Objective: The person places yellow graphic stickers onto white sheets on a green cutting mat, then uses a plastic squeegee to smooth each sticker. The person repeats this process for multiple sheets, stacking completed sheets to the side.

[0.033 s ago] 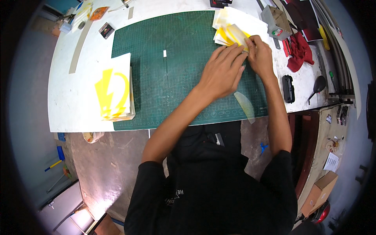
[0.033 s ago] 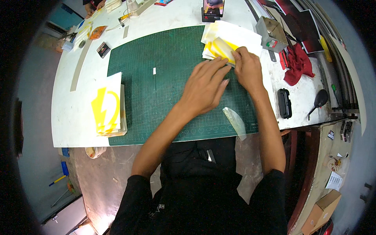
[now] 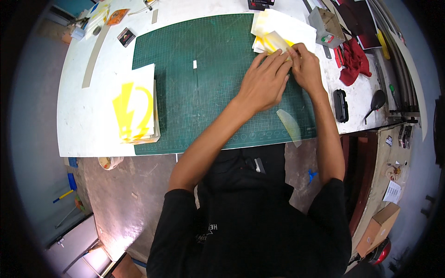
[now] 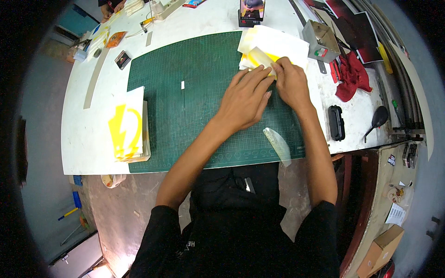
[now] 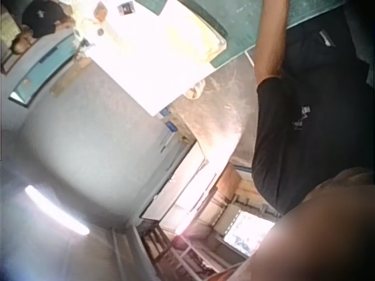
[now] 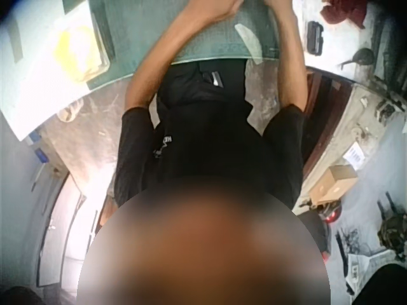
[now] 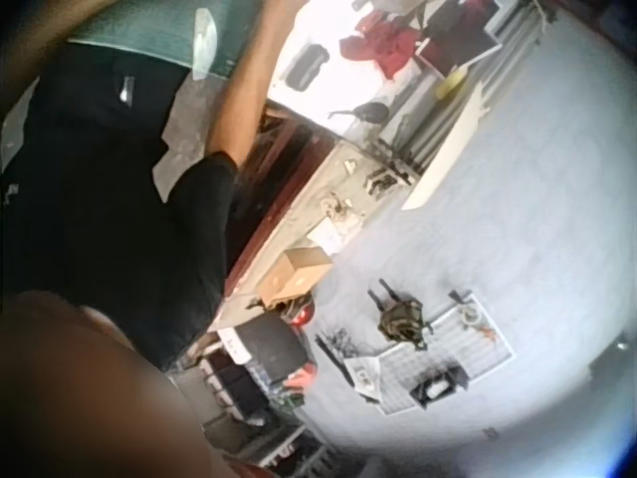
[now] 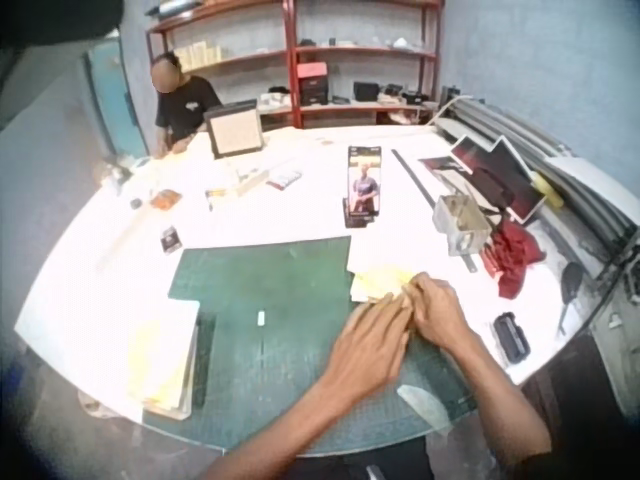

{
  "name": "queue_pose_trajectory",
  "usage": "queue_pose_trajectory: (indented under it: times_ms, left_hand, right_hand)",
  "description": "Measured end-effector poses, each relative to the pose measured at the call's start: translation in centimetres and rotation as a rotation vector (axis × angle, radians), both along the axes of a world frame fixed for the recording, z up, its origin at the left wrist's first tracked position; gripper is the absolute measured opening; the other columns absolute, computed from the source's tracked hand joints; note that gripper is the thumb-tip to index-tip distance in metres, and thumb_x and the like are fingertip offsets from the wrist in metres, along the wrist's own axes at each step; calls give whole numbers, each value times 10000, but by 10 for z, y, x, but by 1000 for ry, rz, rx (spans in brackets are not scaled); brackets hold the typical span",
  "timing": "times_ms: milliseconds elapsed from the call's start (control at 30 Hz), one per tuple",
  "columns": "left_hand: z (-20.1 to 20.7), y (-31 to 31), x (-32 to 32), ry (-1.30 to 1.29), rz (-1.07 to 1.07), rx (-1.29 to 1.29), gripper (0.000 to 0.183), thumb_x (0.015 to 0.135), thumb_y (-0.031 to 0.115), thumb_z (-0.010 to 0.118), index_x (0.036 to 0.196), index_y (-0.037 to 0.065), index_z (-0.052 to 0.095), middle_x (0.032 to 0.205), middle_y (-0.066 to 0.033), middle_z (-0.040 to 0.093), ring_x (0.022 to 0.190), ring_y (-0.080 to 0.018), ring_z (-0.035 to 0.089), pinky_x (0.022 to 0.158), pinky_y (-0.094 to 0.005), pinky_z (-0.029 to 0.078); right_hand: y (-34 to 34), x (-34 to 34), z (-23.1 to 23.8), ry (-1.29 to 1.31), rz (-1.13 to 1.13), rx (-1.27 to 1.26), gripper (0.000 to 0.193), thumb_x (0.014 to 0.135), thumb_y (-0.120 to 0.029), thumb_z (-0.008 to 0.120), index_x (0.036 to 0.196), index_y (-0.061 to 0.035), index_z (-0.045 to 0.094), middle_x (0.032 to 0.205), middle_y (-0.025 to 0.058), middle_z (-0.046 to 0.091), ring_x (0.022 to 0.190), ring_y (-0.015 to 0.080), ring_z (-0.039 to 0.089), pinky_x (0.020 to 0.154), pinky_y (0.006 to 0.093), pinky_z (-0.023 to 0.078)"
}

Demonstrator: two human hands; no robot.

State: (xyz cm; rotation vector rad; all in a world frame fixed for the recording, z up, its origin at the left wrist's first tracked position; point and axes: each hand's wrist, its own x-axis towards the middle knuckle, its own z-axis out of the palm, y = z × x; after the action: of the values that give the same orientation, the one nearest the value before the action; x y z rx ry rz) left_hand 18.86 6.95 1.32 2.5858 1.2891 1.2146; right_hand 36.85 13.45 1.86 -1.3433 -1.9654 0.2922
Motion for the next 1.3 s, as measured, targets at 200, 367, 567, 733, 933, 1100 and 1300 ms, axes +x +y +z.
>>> queue_pose_trajectory:
  times_ms: [200, 367, 567, 733, 933, 1100, 1300]
  left_hand:
    - [-40, 29, 11, 223, 86, -125, 501, 1047, 409, 595, 1369, 28, 638, 1466, -186, 603, 1406, -345, 534, 1228, -570, 304]
    - [-33, 11, -6, -349, 54, -333, 625, 1055, 488, 572, 1427, -14, 583, 1469, -209, 591, 1412, -361, 526, 1227, -546, 326]
    - [-17, -43, -99, -1364, -242, -857, 486, 1129, 330, 525, 1439, -44, 552, 1331, -134, 680, 1219, -215, 659, 1035, -384, 542]
    - [-9, -97, -125, -1502, -120, -863, 359, 1119, 186, 544, 1379, -58, 592, 1289, -147, 717, 1131, -198, 711, 1021, -342, 549]
    - [-16, -116, -146, -1432, 13, -790, 347, 1122, 211, 555, 1336, -53, 621, 1262, -126, 732, 1083, -164, 721, 948, -297, 566]
    - [-27, -118, -150, -1222, 163, -711, 292, 1145, 182, 501, 1234, -41, 667, 1098, -63, 752, 945, -87, 697, 859, -251, 562]
    - [-22, -118, -143, -1124, 110, -801, 197, 997, 23, 685, 1184, -37, 693, 1096, -73, 761, 970, -107, 702, 851, -261, 556]
  right_hand:
    - [2, 6, 10, -8, -304, 346, 81, 1027, -73, 607, 1024, -33, 676, 918, 191, 743, 890, 404, 707, 862, 514, 506]
    - [-29, 7, 32, -196, 18, 639, 205, 903, 31, 652, 1085, -41, 715, 1078, 106, 781, 1002, 271, 749, 1116, 518, 432]
    - [-127, -27, 23, -254, 370, 360, 176, 958, -95, 708, 1119, -37, 747, 1192, 110, 768, 1213, 293, 706, 1173, 554, 402]
    - [-129, -54, -11, 654, -46, -208, 288, 1023, -176, 727, 1231, 22, 708, 1088, 143, 763, 1037, 214, 724, 919, 344, 549]
    - [-130, -55, -10, 1040, 122, -670, 167, 987, -85, 774, 1083, 37, 711, 904, 24, 717, 782, 50, 629, 707, 200, 508]
    - [-147, -36, 7, 932, 39, -601, 119, 965, -78, 798, 999, 12, 727, 899, 27, 716, 789, 53, 628, 716, 204, 502]
    - [-144, -24, 16, 1118, 238, -909, 138, 1006, -121, 755, 1039, 1, 699, 925, 55, 739, 824, 90, 687, 737, 230, 551]
